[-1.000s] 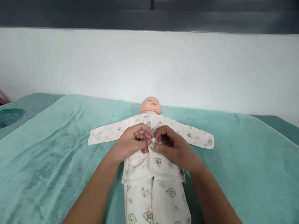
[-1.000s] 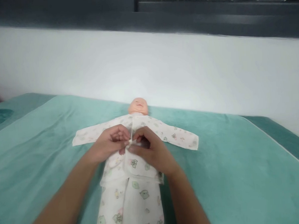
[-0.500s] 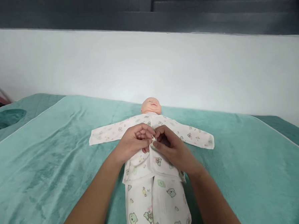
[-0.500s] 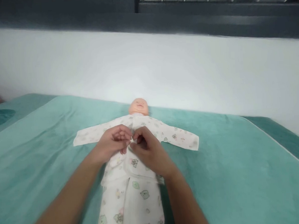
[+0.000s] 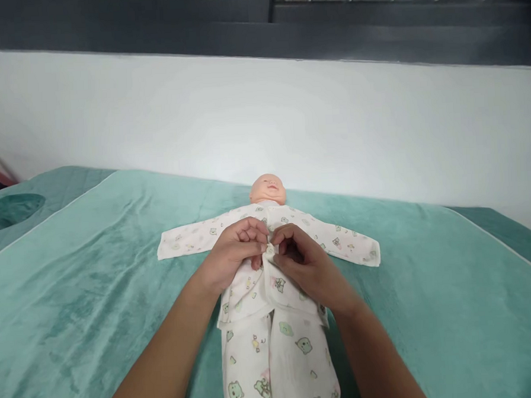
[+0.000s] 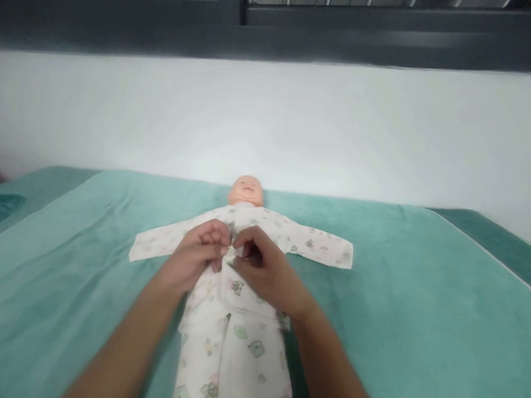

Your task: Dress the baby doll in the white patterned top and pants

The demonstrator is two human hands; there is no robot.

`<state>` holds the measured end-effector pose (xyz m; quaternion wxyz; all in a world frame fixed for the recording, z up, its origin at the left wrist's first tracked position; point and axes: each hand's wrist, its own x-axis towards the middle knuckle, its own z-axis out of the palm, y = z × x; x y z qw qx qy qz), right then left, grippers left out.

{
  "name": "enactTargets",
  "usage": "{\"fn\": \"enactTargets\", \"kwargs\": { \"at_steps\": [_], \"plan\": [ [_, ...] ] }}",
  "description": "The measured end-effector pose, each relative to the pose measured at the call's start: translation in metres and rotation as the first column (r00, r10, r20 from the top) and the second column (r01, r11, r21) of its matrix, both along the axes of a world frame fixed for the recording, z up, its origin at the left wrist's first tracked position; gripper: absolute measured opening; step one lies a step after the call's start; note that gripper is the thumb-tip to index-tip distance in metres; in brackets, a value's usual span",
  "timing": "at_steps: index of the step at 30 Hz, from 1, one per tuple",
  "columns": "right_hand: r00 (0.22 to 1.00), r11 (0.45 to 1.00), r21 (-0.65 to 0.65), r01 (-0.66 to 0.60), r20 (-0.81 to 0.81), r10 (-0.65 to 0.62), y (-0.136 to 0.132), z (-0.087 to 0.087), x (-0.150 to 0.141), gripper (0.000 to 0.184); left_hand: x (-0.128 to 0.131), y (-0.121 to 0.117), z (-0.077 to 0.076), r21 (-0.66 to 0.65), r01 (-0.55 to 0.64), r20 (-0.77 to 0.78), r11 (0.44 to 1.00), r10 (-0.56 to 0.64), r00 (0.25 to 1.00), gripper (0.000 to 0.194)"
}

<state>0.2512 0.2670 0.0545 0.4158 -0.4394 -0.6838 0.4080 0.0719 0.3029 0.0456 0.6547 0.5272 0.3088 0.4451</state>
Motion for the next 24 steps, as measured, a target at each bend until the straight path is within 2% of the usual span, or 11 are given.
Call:
{"fn": "enactTargets", "kwargs": {
  "at_steps": [3,13,17,20,24],
  "plan": [
    [1.0,1.0,0.004,-0.004,0.001,0.004,0.001,-0.002,0.002,0.014,-0.003,0.002,0.0,0.002,0.007,-0.008,1.0,-0.007,1.0,0.015],
    [0.996,0.996,0.034,-0.083,-0.023,0.083,0.002,-0.004,0.009,0.015,-0.011,-0.001,0.006,0.006,0.172,-0.041,0.985,-0.171,0.984,0.015],
    [0.996,0.996,0.032,-0.087,-0.021,0.088,0.003,-0.004,0.01,0.016,-0.011,-0.003,0.008,0.016,0.137,-0.054,0.99,-0.136,0.989,0.014],
    [0.997,0.997,0.017,-0.076,-0.023,0.076,0.004,-0.006,0.01,0.012,-0.01,-0.004,0.01,0.046,0.105,-0.167,0.993,-0.096,0.981,0.017],
    [0.997,0.997,0.014,-0.076,-0.033,0.076,0.004,-0.006,0.011,0.011,-0.01,-0.007,0.017,0.079,0.134,-0.35,0.988,-0.099,0.932,0.023]
  ]
}}
